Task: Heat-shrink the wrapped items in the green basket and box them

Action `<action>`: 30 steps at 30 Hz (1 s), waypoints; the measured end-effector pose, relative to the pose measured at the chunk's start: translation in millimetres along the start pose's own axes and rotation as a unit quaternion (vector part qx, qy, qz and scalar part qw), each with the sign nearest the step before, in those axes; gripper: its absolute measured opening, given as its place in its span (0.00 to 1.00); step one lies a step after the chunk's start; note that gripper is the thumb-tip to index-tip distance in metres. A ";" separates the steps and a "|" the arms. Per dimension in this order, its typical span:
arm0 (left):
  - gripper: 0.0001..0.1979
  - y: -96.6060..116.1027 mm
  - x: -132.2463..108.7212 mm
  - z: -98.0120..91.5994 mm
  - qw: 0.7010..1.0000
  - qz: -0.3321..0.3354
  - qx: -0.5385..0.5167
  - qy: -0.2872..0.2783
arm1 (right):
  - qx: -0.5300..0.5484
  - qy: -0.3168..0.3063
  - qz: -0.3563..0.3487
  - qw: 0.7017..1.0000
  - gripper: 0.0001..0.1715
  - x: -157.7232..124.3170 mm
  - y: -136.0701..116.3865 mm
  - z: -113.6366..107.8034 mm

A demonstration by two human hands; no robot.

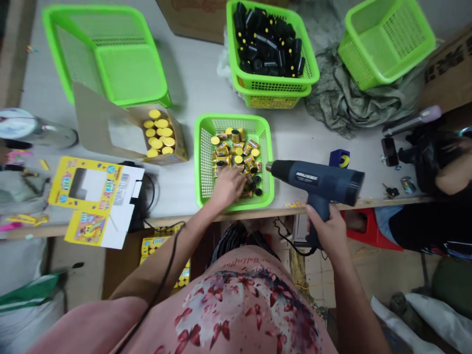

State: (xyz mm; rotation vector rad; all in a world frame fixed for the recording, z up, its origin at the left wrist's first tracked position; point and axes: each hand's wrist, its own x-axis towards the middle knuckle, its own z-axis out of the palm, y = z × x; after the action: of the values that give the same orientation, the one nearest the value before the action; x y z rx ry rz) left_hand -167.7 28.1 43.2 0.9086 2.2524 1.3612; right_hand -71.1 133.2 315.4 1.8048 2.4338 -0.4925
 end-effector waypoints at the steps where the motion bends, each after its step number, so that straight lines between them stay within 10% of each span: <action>1: 0.22 12.6 -20.7 6.5 0.999 0.024 -0.036 0.003 | -0.046 -0.009 -0.036 0.998 0.51 6.2 -3.1 5.3; 6: 0.18 66.7 -82.8 48.2 0.942 0.064 -0.263 -0.200 | -0.177 -0.005 -0.175 0.968 0.43 47.0 -43.5 45.6; 10: 0.35 80.1 -78.4 65.5 0.910 0.060 -0.336 -0.233 | -0.241 -0.029 -0.199 0.949 0.36 64.2 -86.1 76.9; 20: 0.23 81.8 -77.4 59.5 0.877 0.088 -0.299 -0.367 | -0.300 -0.099 -0.230 0.920 0.36 40.6 -101.0 97.3; 25: 0.16 73.7 -76.5 44.0 0.913 0.101 -0.293 -0.265 | -0.209 0.008 -0.230 0.950 0.35 55.0 -102.6 103.0; 30: 0.22 53.9 -22.2 23.4 0.983 0.009 -0.160 -0.088 | 0.001 0.032 -0.167 0.985 0.45 52.1 -75.4 57.5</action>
State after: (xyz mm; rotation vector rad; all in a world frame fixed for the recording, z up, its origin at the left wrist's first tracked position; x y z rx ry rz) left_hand -119.3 46.0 78.9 0.8989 1.8316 1.5283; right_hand -165.7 144.5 264.3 1.4353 2.7951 -0.4634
